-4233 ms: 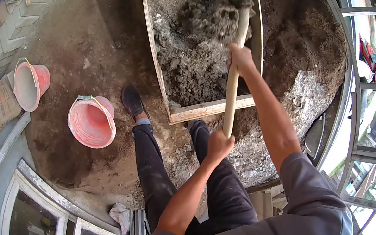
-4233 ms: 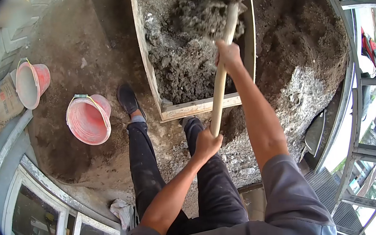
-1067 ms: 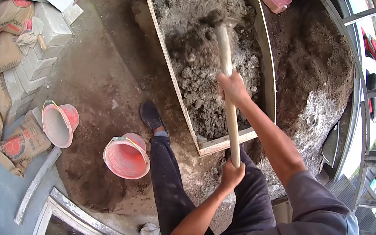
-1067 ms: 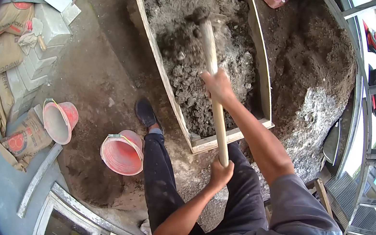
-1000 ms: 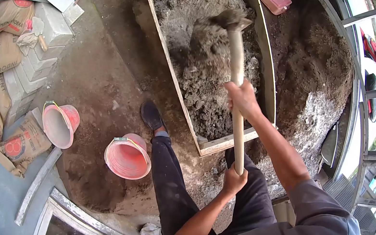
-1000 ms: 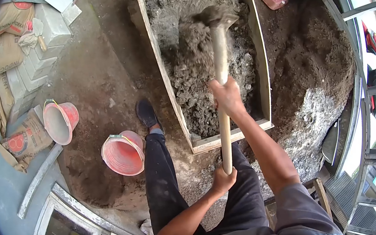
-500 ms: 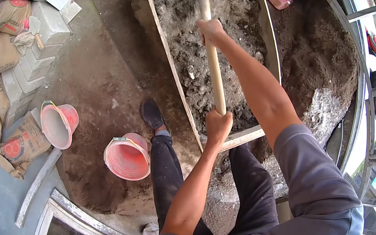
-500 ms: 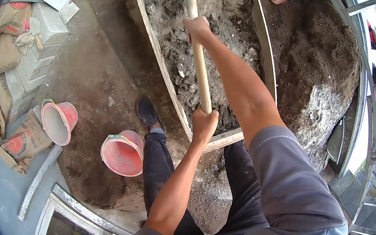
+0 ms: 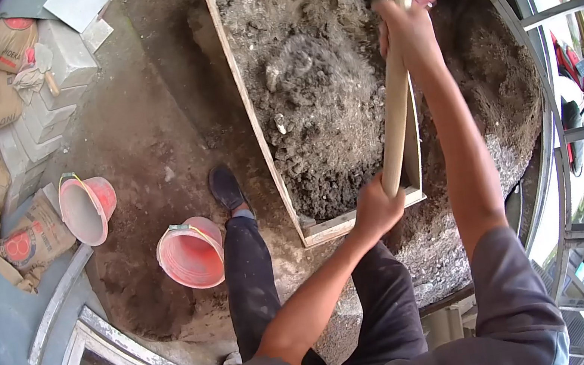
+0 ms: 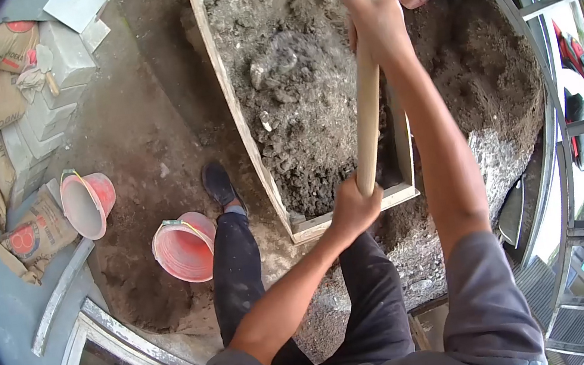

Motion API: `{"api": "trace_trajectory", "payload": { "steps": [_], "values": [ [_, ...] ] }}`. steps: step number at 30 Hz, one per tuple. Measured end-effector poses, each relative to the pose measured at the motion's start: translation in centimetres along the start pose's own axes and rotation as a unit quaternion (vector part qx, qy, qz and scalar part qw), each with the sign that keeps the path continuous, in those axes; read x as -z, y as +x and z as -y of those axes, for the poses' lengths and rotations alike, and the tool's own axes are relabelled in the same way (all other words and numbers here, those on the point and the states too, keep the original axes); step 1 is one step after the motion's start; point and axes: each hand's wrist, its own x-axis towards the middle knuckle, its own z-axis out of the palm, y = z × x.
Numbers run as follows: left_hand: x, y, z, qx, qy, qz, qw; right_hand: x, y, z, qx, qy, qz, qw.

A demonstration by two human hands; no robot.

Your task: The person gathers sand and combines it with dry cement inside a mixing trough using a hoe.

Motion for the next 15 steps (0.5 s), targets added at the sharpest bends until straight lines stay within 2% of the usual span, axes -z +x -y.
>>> {"api": "trace_trajectory", "payload": {
  "steps": [2, 4, 5, 6, 8, 10, 12, 14, 15],
  "values": [
    [0.3, 4.3, -2.6, 0.026, -0.002, -0.008, 1.000, -0.9, 4.8, -0.4, -0.015, -0.055, -0.011, 0.998],
    [-0.5, 7.2, -0.6, 0.013, -0.048, -0.016, 0.999, -3.8, 8.9, -5.7, -0.078, -0.068, -0.013, 0.995],
    [-0.8, 7.3, 0.3, 0.098, -0.060, -0.011, 0.993, -4.9, 10.1, -10.8, -0.115, -0.076, 0.014, 0.990],
    [-1.2, 7.1, 2.5, 0.115, -0.035, -0.010, 0.993, -5.8, 11.0, -15.2, -0.143, -0.081, 0.038, 0.986],
    [0.5, 4.1, 8.7, 0.073, 0.049, -0.025, 0.996, -7.8, 6.9, -19.2, -0.207, -0.005, 0.001, 0.978],
    [1.5, 0.5, 7.2, 0.137, 0.073, -0.015, 0.988, -7.2, 3.0, -18.1, -0.209, 0.062, 0.010, 0.976],
    [0.1, -4.5, 8.5, 0.119, 0.076, -0.047, 0.989, -6.0, -2.4, -15.3, -0.192, 0.013, 0.043, 0.980],
    [-0.8, -8.6, 10.2, 0.070, 0.005, -0.049, 0.996, -5.9, -6.8, -14.0, -0.203, 0.018, 0.020, 0.979],
    [-0.9, -9.8, 10.0, 0.062, 0.037, -0.054, 0.996, -5.6, -8.4, -12.3, -0.188, 0.056, -0.002, 0.981]
  ]
}}
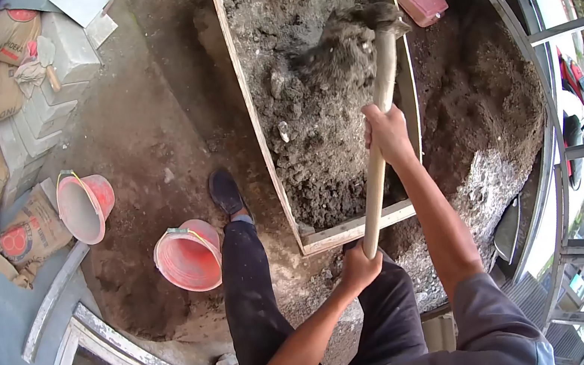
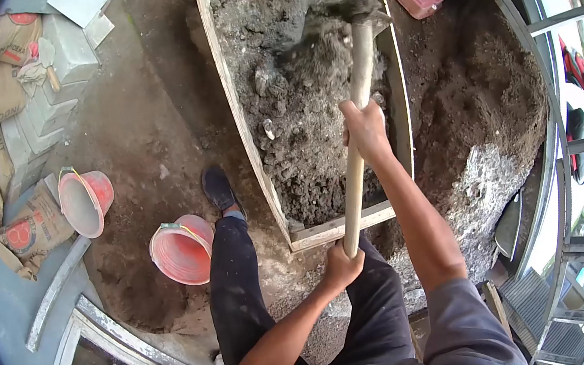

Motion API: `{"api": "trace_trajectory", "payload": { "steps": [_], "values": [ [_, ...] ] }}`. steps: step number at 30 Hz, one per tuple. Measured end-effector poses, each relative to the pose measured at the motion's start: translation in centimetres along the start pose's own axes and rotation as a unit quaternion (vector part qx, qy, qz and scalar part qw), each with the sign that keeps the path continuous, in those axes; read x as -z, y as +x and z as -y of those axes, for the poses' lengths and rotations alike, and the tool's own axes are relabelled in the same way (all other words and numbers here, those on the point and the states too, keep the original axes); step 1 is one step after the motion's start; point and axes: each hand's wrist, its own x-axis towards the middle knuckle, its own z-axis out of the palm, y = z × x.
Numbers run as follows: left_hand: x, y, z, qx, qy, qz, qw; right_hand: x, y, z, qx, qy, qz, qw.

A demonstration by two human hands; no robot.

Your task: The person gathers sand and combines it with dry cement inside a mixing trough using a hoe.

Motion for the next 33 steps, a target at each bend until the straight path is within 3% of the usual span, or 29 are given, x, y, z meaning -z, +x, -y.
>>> {"api": "trace_trajectory", "payload": {
  "steps": [3, 7, 8, 10, 11, 12, 13, 15, 18, 19, 22, 25, 27, 31, 33],
  "values": [
    [1.7, 1.9, -4.1, -0.055, 0.043, -0.019, 0.997, 1.2, -2.0, 7.5, 0.074, 0.062, 0.023, 0.995],
    [5.2, 11.7, -10.7, -0.091, 0.079, -0.004, 0.993, -0.4, 4.7, 16.6, 0.172, 0.077, 0.019, 0.982],
    [5.9, 13.8, -11.7, -0.065, 0.056, -0.012, 0.996, -2.0, 7.4, 17.7, 0.147, 0.086, 0.002, 0.985],
    [7.3, 17.7, -11.8, -0.017, -0.003, -0.011, 1.000, -6.0, 12.3, 16.8, 0.130, 0.062, 0.017, 0.989],
    [8.3, 19.1, -10.9, 0.006, -0.038, -0.005, 0.999, -9.1, 13.8, 15.7, 0.036, 0.011, 0.013, 0.999],
    [8.9, 19.9, -9.4, 0.019, -0.031, -0.008, 0.999, -11.5, 17.0, 12.5, 0.004, 0.028, 0.065, 0.997],
    [9.0, 20.0, -7.6, 0.024, 0.007, -0.036, 0.999, -13.8, 19.0, 9.6, -0.029, -0.013, 0.034, 0.999],
    [10.3, 18.2, -6.7, 0.065, 0.054, -0.034, 0.996, -14.0, 17.5, 7.3, -0.009, 0.007, 0.077, 0.997],
    [9.3, 14.3, -3.1, 0.046, 0.091, -0.034, 0.994, -11.5, 12.2, 5.5, -0.005, 0.033, 0.084, 0.996],
    [8.5, 11.8, -2.1, 0.083, 0.050, -0.009, 0.995, -10.2, 9.4, 5.2, -0.004, 0.041, 0.076, 0.996],
    [4.8, 6.1, 1.8, -0.008, 0.059, -0.016, 0.998, -5.8, 1.9, 4.0, 0.026, 0.024, 0.045, 0.998],
    [3.2, 7.7, -1.9, -0.069, 0.059, -0.018, 0.996, -1.7, 0.4, 9.0, 0.116, 0.059, -0.010, 0.991],
    [4.2, 12.2, -7.0, -0.116, 0.055, 0.009, 0.992, 0.1, 2.9, 13.5, 0.178, 0.022, -0.025, 0.983],
    [5.6, 22.0, -11.7, -0.042, 0.029, 0.080, 0.996, -1.4, 14.0, 16.2, 0.198, 0.017, -0.058, 0.978],
    [5.5, 24.4, -10.0, -0.028, 0.006, 0.064, 0.998, -4.3, 20.9, 12.2, 0.103, 0.005, -0.046, 0.994]
  ]
}}
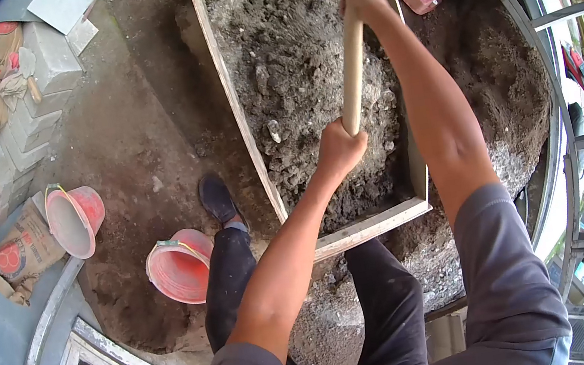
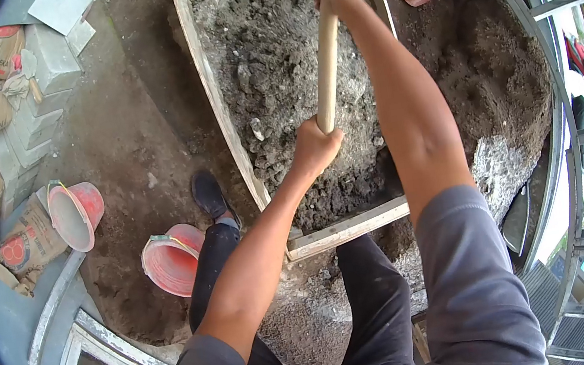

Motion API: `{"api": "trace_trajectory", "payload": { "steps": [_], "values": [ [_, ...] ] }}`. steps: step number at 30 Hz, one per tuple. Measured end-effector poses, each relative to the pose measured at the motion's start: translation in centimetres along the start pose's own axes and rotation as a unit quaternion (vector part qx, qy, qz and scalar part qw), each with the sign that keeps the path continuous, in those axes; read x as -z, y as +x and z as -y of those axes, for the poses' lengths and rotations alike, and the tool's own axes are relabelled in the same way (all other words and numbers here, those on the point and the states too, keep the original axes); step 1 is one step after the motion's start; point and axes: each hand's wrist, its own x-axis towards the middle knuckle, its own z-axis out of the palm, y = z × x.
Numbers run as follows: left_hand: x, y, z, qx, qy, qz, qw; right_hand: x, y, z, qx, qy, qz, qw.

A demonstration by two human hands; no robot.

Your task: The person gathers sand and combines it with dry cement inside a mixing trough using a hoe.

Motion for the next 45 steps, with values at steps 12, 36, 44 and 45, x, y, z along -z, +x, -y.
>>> {"api": "trace_trajectory", "payload": {
  "steps": [12, 36, 44, 45],
  "values": [
    [-2.5, -15.2, 7.6, -0.012, 0.057, -0.063, 0.996, 2.9, -18.0, -1.6, -0.015, 0.077, 0.049, 0.996],
    [-5.3, -25.3, -0.2, 0.010, 0.001, -0.043, 0.999, 7.0, -25.7, 6.1, 0.011, -0.032, 0.081, 0.996],
    [-5.2, -29.0, 6.0, 0.155, -0.031, -0.073, 0.985, 1.6, -23.8, -12.5, -0.160, -0.112, 0.108, 0.975],
    [-5.0, -29.8, 6.1, 0.159, -0.036, -0.088, 0.983, 1.6, -24.6, -11.9, -0.157, -0.092, 0.094, 0.979]
  ]
}}
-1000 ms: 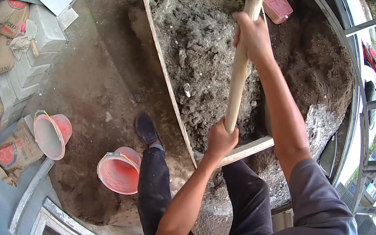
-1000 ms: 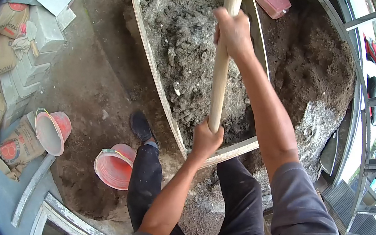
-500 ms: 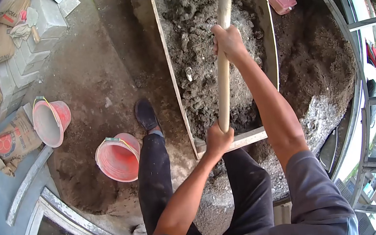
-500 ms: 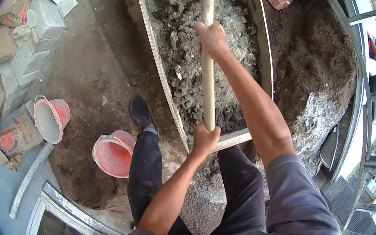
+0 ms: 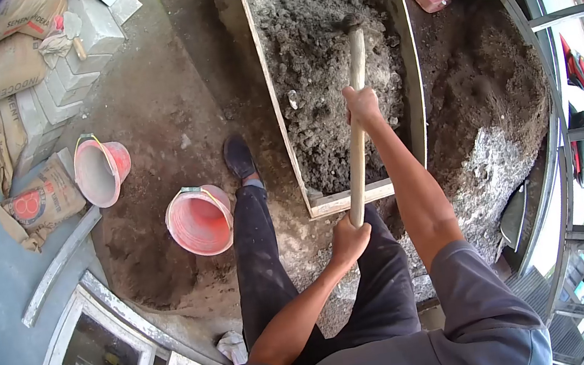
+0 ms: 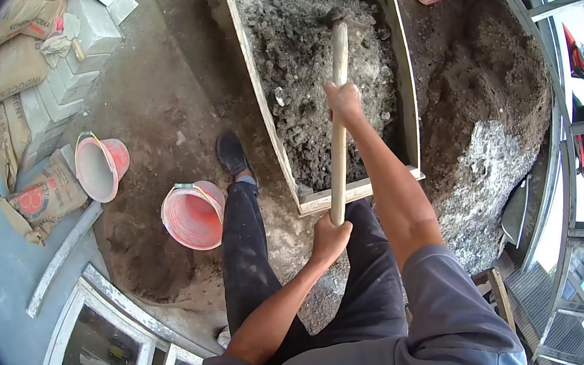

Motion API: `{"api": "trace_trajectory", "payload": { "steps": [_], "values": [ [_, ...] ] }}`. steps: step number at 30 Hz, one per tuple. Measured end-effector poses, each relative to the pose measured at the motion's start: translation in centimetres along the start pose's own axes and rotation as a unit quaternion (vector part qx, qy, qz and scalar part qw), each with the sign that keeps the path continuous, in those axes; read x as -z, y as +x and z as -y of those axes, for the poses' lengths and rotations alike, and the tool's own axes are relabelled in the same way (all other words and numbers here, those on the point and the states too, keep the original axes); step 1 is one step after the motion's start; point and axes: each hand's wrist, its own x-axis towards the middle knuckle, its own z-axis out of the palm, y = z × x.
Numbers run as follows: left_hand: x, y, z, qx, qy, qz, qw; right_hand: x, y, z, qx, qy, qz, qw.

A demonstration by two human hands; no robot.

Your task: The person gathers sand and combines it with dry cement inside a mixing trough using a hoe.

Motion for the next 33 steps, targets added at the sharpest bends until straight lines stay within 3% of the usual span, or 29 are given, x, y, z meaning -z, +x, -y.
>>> {"api": "trace_trajectory", "payload": {
  "steps": [4, 7, 10, 13, 15, 17, 19, 22, 26, 31, 33],
  "values": [
    [-0.9, -3.5, 3.6, -0.045, 0.051, 0.020, 0.998, 2.4, -6.5, -0.5, 0.012, -0.001, -0.013, 1.000],
    [-1.5, -5.6, 3.3, -0.115, 0.048, 0.011, 0.992, 5.6, -11.9, 1.9, 0.083, 0.077, -0.042, 0.993],
    [-1.5, -4.2, -1.7, -0.165, 0.044, 0.000, 0.985, 9.2, -13.9, 9.3, 0.152, 0.103, -0.028, 0.983],
    [-0.5, -1.8, -6.0, -0.150, 0.013, 0.017, 0.989, 9.0, -12.5, 14.6, 0.207, 0.073, -0.029, 0.975],
    [0.0, -0.6, -5.9, -0.169, -0.002, -0.015, 0.986, 5.7, -11.2, 14.5, 0.167, 0.035, -0.037, 0.985],
    [-0.9, -0.5, -1.3, -0.086, -0.043, -0.028, 0.995, 1.1, -7.6, 9.1, 0.093, -0.020, 0.024, 0.995],
    [-1.0, -1.8, 3.1, 0.033, -0.078, -0.018, 0.996, -5.6, -2.4, -1.2, 0.007, -0.092, 0.028, 0.995],
    [0.6, -3.2, 4.1, 0.062, -0.103, -0.004, 0.993, -6.6, -2.3, -5.5, 0.043, -0.083, 0.029, 0.995],
    [-2.3, -6.0, 7.3, -0.070, -0.001, -0.004, 0.998, 0.4, -9.5, -1.2, 0.027, 0.006, 0.018, 0.999],
    [-3.1, -6.8, -5.2, -0.124, 0.038, 0.020, 0.991, 11.2, -12.8, 8.8, 0.145, 0.078, -0.025, 0.986],
    [-3.6, -5.4, -6.4, -0.169, 0.046, -0.007, 0.985, 12.6, -11.6, 10.7, 0.161, 0.101, -0.016, 0.982]
  ]
}}
